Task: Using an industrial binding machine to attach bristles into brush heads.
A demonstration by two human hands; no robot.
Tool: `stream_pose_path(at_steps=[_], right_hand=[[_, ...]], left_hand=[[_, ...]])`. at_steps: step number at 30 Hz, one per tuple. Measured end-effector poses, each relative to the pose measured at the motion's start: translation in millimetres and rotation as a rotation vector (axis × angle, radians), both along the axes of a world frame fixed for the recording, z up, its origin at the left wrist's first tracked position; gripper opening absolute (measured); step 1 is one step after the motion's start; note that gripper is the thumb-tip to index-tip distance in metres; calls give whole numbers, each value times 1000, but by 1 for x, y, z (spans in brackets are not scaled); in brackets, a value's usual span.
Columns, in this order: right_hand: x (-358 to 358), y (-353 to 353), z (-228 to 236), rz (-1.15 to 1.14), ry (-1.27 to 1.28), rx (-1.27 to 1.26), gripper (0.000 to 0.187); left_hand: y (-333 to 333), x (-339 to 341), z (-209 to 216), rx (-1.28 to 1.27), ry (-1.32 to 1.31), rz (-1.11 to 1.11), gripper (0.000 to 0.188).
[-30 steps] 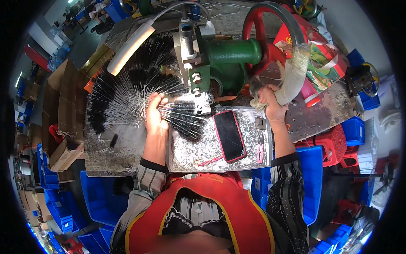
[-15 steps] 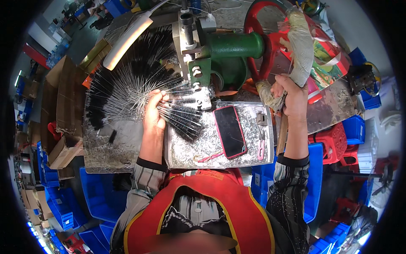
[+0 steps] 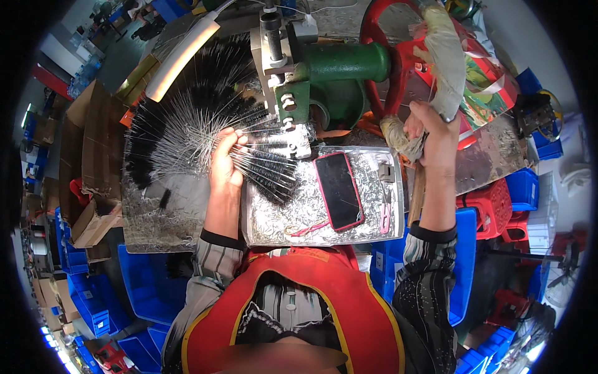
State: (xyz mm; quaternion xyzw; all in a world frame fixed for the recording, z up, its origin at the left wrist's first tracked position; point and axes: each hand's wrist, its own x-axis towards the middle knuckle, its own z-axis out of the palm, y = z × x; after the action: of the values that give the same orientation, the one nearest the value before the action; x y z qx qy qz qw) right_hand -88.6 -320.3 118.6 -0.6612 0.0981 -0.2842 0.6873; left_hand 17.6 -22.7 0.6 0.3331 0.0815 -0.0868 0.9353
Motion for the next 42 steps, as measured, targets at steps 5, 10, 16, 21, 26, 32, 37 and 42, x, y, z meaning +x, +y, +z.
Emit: stream_pose_path(at_steps=[5, 10, 16, 21, 26, 32, 37, 42], right_hand=[[11, -2, -61, -60, -412, -49, 10], [11, -3, -61, -12, -308, 18, 6], [3, -11, -39, -31, -162, 70, 4], [14, -1, -69, -46, -247, -67, 4], [6, -6, -49, -80, -224, 112, 4], [0, -7, -22, -7, -77, 64, 14], [-1, -3, -4, -13, -22, 59, 14], [-2, -4, 10, -29, 68, 45, 14]], left_hand=[[0, 5, -2, -44, -28, -24, 14], [1, 2, 8, -23, -5, -8, 15], [0, 5, 3, 8, -41, -7, 14], [3, 7, 5, -18, -61, -6, 17], [6, 11, 2, -63, -95, -5, 20], [7, 9, 1, -39, -65, 91, 23], [2, 9, 4, -6, -80, 111, 25], [2, 10, 2, 7, -90, 116, 27]])
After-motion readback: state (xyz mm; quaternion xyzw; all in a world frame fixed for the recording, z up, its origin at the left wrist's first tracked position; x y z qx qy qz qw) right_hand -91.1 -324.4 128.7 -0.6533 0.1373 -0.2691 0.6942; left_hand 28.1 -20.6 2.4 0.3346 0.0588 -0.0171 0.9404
